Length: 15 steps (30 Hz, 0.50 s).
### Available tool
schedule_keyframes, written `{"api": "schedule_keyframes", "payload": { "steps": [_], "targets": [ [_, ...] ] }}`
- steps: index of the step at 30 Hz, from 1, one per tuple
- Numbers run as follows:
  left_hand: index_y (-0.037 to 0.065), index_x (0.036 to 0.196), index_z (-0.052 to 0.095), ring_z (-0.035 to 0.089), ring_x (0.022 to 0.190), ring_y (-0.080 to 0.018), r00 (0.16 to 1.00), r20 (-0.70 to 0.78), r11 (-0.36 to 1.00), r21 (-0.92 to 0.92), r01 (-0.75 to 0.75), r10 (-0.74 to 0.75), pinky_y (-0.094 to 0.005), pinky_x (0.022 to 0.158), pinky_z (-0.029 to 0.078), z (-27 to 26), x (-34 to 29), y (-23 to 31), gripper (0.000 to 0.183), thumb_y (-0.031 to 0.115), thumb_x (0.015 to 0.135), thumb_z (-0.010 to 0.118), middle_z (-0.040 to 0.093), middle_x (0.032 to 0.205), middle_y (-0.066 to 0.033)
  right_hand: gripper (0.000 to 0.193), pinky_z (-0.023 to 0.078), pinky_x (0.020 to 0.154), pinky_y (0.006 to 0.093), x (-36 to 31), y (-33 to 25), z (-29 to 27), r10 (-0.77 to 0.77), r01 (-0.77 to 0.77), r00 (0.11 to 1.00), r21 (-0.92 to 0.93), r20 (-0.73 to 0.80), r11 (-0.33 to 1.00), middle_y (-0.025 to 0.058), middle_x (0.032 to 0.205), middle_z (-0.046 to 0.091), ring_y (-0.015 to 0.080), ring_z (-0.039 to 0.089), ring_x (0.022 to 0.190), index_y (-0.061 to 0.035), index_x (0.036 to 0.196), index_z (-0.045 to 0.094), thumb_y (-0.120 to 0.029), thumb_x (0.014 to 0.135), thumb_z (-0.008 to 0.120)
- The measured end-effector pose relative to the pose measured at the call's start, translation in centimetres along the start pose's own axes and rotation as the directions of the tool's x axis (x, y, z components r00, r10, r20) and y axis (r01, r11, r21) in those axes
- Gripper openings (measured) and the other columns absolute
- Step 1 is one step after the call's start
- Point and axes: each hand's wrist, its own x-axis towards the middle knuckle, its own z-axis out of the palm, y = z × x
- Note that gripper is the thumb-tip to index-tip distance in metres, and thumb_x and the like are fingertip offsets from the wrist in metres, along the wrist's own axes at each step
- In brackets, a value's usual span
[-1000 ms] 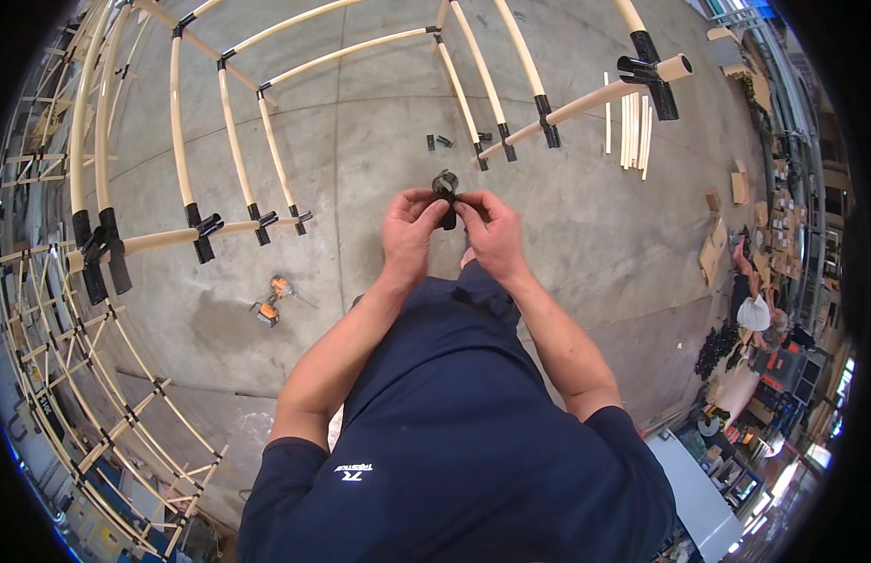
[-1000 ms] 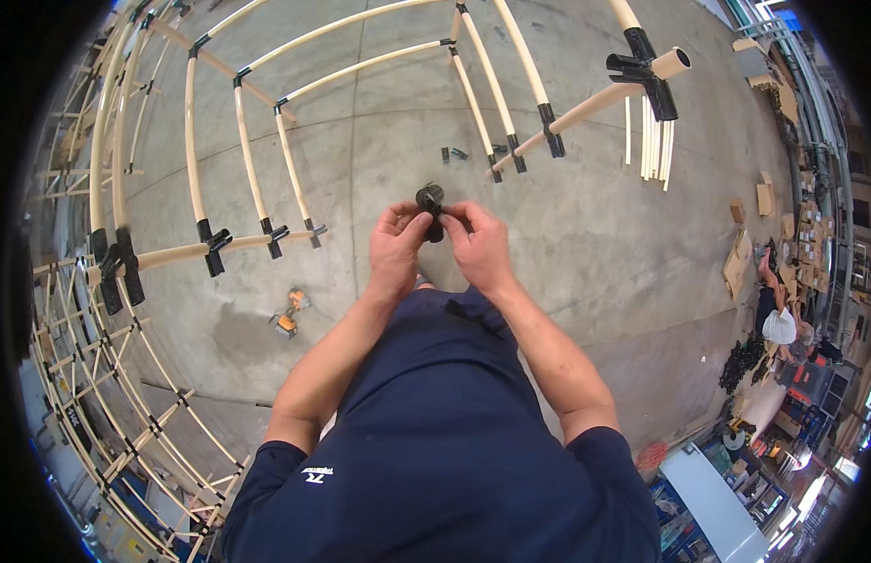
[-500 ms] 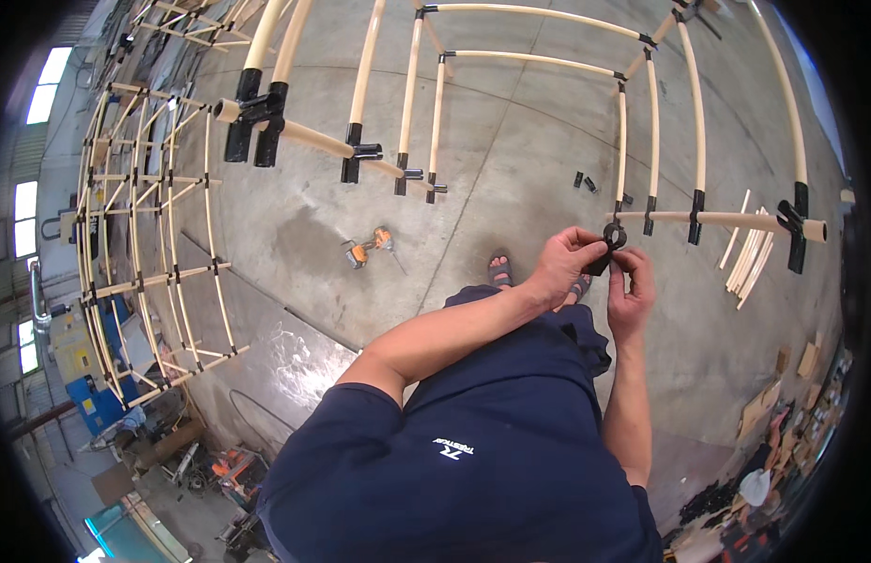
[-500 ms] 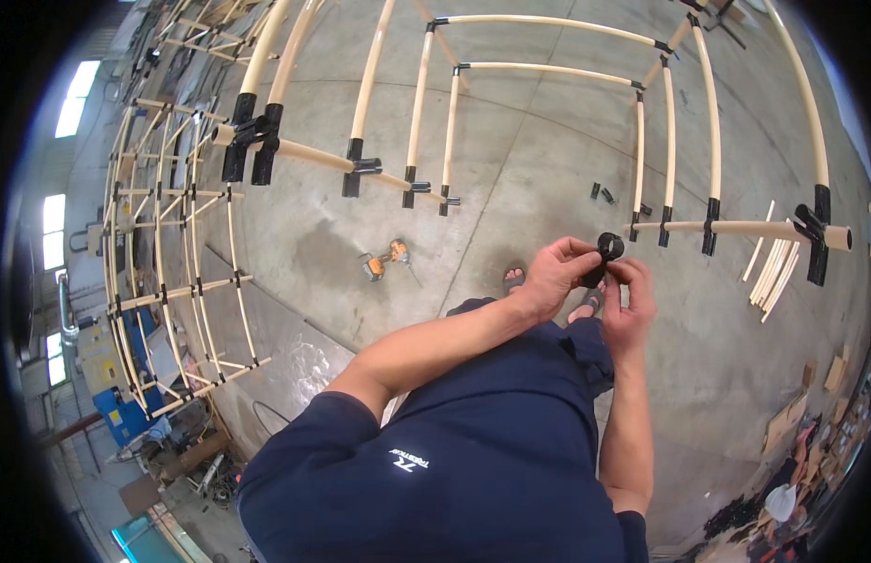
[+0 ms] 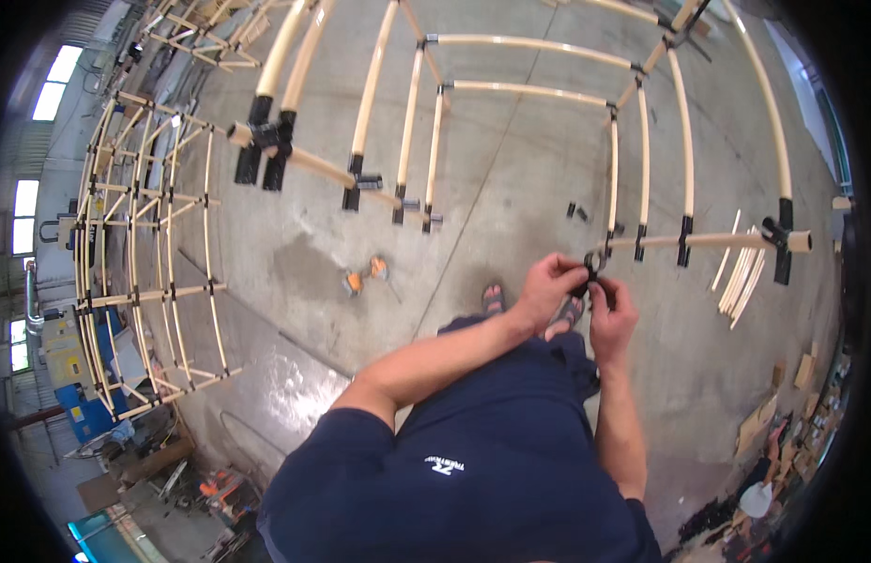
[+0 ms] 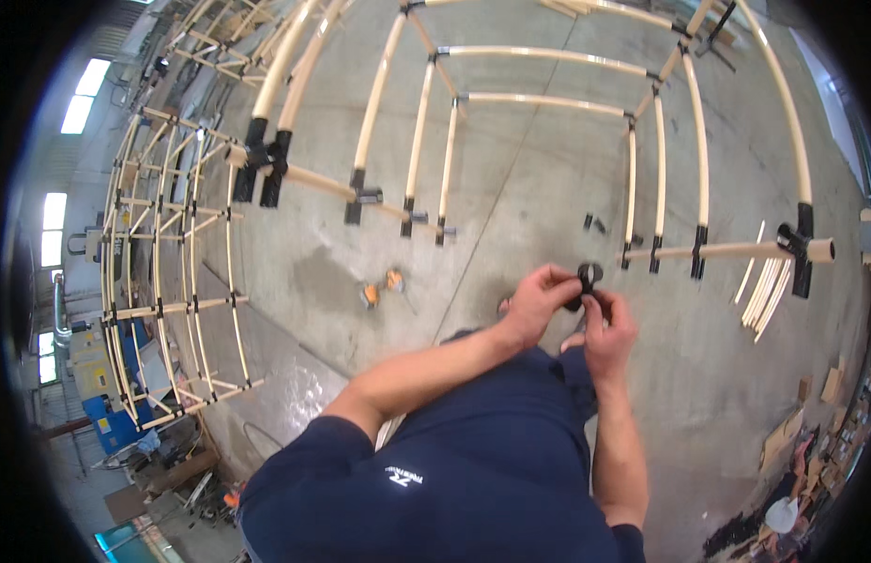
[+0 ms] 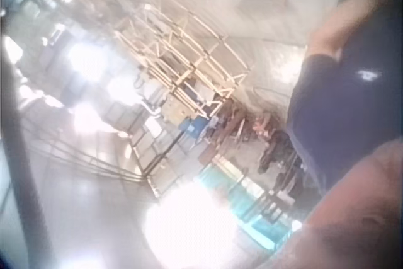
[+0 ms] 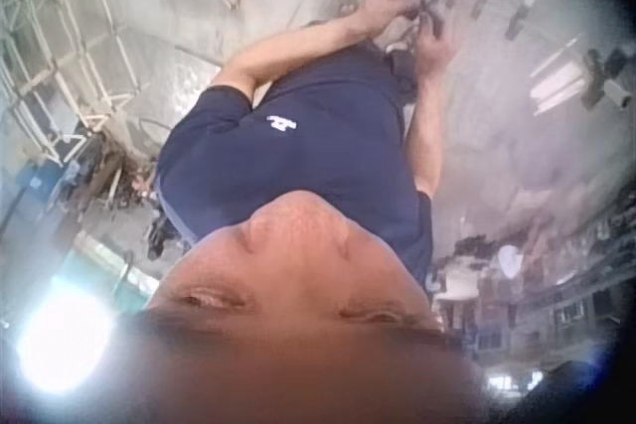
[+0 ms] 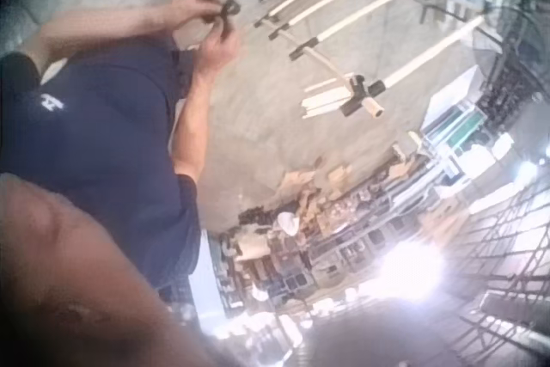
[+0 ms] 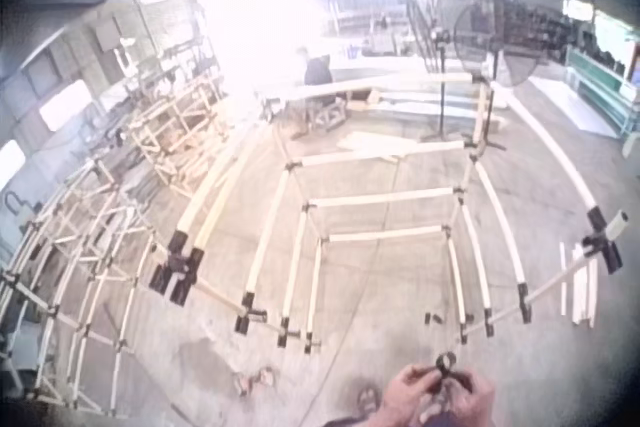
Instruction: The person assembles a modular frame structure by attaching plastic connectors to poles. They pick up black plastic clamps and slide them onto the ends of beige poles, then tighten them by hand or using a small bolt.
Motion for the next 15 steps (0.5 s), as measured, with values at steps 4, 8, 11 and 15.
{"api": "schedule_keyframes", "payload": {
  "steps": [4, 8, 11, 15],
  "targets": [
    [0.0, 0.108, 0.062, 0.065, 0.086, -0.0129, 0.999, 0.03, 0.997, -0.076, 0.014, -0.011, -0.0284, 0.076, 0.054, 0.1, 0.0, -0.8, 0.015, 0.008, 0.096, 0.067, 0.069, 0.097, -0.0073, 0.011, 0.052, 0.076, 0.0321, -0.2, 2.4, 0.1, -0.166, 0.165, 0.986, -0.094, -0.003, 0.982, 0.0122, 0.103, 0.065, 0.0184, 0.063, 0.089, 0.0013, 0.1, 0.064, 0.005, 0.089, 0.064],
    [0.001, 0.108, 0.063, 0.067, 0.087, -0.0127, 0.99, 0.064, 0.971, -0.192, 0.139, -0.129, -0.0285, 0.077, 0.056, -0.8, 0.1, -1.7, 0.018, 0.011, 0.095, 0.07, 0.07, 0.096, -0.0061, 0.015, 0.053, 0.079, 0.036, -0.1, 2.0, -0.4, -0.424, 0.423, 0.905, -0.137, 0.023, 0.896, 0.015, 0.101, 0.065, 0.0289, 0.066, 0.09, 0.0, 0.1, 0.065, 0.005, 0.086, 0.066],
    [0.001, 0.11, 0.062, 0.067, 0.086, -0.0124, 0.988, 0.06, 0.966, -0.211, 0.151, -0.141, -0.0277, 0.076, 0.056, -0.6, -0.4, -1.3, 0.019, 0.012, 0.096, 0.07, 0.069, 0.096, -0.006, 0.014, 0.053, 0.077, 0.0346, -0.4, 0.7, -0.6, -0.268, 0.269, 0.963, -0.029, 0.037, 0.963, 0.0141, 0.101, 0.065, 0.0271, 0.065, 0.088, 0.0007, 0.1, 0.065, 0.005, 0.086, 0.067],
    [0.002, 0.11, 0.062, 0.067, 0.084, -0.0126, 0.998, 0.056, 0.993, -0.109, 0.034, -0.028, -0.028, 0.075, 0.056, 0.3, -0.1, -1.8, 0.02, 0.012, 0.096, 0.07, 0.07, 0.096, -0.0062, 0.014, 0.053, 0.073, 0.0341, -0.7, 2.4, -0.6, 0.203, -0.204, 0.979, 0.048, 0.03, 0.978, 0.014, 0.101, 0.065, 0.0257, 0.065, 0.085, 0.001, 0.099, 0.065, 0.004, 0.086, 0.068]
  ]
}}
